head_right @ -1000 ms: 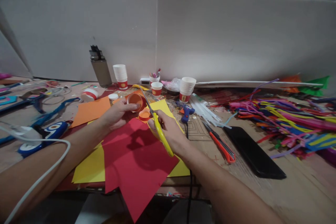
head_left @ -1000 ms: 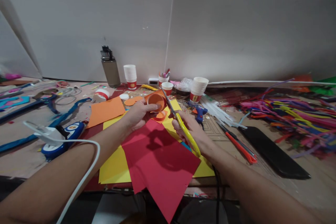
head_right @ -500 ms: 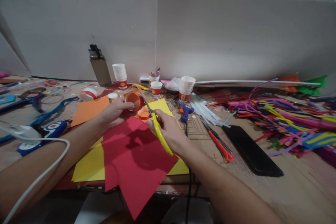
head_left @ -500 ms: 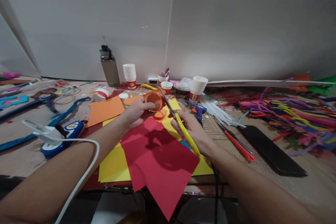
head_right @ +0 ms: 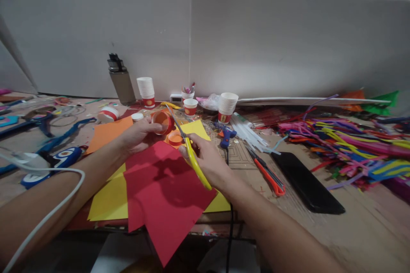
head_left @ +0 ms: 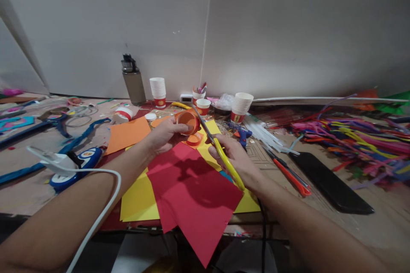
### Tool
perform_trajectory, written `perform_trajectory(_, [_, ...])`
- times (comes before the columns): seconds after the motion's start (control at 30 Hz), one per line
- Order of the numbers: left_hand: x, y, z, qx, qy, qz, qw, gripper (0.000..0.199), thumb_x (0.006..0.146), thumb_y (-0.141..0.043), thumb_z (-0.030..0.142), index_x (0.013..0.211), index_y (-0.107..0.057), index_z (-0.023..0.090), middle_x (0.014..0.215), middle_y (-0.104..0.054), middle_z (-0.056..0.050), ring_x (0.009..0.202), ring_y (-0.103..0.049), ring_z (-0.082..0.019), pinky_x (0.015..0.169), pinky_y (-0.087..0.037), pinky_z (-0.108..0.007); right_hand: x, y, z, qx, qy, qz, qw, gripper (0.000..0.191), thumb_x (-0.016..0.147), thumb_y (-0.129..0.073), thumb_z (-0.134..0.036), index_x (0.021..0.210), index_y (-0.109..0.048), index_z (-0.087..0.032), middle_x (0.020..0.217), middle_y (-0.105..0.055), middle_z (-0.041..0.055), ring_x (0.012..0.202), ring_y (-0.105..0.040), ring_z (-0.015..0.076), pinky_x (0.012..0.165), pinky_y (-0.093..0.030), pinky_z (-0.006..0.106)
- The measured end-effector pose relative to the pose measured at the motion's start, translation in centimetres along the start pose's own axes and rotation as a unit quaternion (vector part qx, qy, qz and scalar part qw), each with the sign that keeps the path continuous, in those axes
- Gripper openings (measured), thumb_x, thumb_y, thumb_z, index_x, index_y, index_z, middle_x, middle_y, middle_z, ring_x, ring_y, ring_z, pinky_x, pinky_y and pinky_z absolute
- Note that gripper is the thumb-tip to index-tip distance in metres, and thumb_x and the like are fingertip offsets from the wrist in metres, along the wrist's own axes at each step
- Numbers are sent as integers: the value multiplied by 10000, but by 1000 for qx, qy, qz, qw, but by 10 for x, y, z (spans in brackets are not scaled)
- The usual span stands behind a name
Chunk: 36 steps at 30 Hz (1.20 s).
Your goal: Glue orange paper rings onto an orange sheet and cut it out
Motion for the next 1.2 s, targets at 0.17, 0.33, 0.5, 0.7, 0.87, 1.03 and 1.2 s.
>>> perform_trajectory(0.17, [-1, -2, 0, 5, 16, -28, 999, 185, 586, -763, 107, 740, -662, 120, 671, -624, 11, 590, -540, -69, 552, -433, -171, -1, 0, 1, -35, -10, -2, 999, 312, 932, -462, -517, 873, -479, -211, 748, -432, -35, 664, -389, 125, 591, -294, 272])
perform_trajectory(0.33, [-1, -3, 0, 11, 17, -34, 999, 157, 567, -761, 101, 689, -663, 116, 623, -606, 11, 547, -506, -60, 510, -390, -165, 0, 1, -1, -42, 1, -2, 999, 327, 934, -453, -526, 937, -516, -205, 804, -488, -14, 717, -420, 141, 624, -318, 276])
perform_trajectory(0.5, [-1, -1, 1, 31, 23, -38, 999, 200, 567, -750, 97, 747, -670, 128, 652, -623, 12, 559, -528, -67, 489, -374, -166, 0, 1, -1, -37, 8, 3, 999, 337, 922, -475, -533, 923, -531, -201, 809, -495, -7, 742, -426, 150, 646, -314, 283])
perform_trajectory(0.7, [-1, 2, 5, 52, 24, -56, 997, 173, 581, -728, 90, 732, -652, 128, 626, -601, 23, 546, -518, -63, 481, -377, -162, -1, 1, 1, -35, 13, -3, 999, 318, 921, -487, -516, 909, -536, -202, 780, -481, -17, 709, -410, 143, 625, -292, 282])
perform_trajectory(0.87, [-1, 2, 8, 58, 28, -65, 996, 174, 570, -722, 85, 718, -638, 122, 612, -589, 23, 528, -497, -60, 466, -363, -165, -2, 1, -1, -46, 12, -4, 999, 333, 921, -485, -517, 811, -486, -203, 736, -440, -28, 676, -376, 131, 606, -273, 278])
perform_trajectory(1.03, [-1, 0, 9, 42, -5, -17, 999, 197, 576, -736, 89, 740, -636, 132, 636, -594, 31, 549, -511, -55, 484, -383, -155, -2, 0, 0, -28, -3, 5, 1000, 322, 914, -494, -514, 814, -480, -208, 704, -432, -37, 634, -387, 118, 564, -288, 262])
perform_trajectory(1.2, [-2, -8, 1, -33, -51, 83, 995, 229, 659, -758, 193, 862, -653, 174, 782, -662, 20, 692, -609, -101, 589, -491, -204, -2, -1, 3, -11, -51, 19, 998, 313, 889, -522, -522, 810, -453, -226, 626, -409, -56, 547, -393, 106, 495, -295, 241])
Point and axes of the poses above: each hand's wrist, its own x-axis towards the middle knuckle, its own y-axis out of the back of the hand, z = x × y, the point moved 2 cm from there along x, towards the middle knuckle
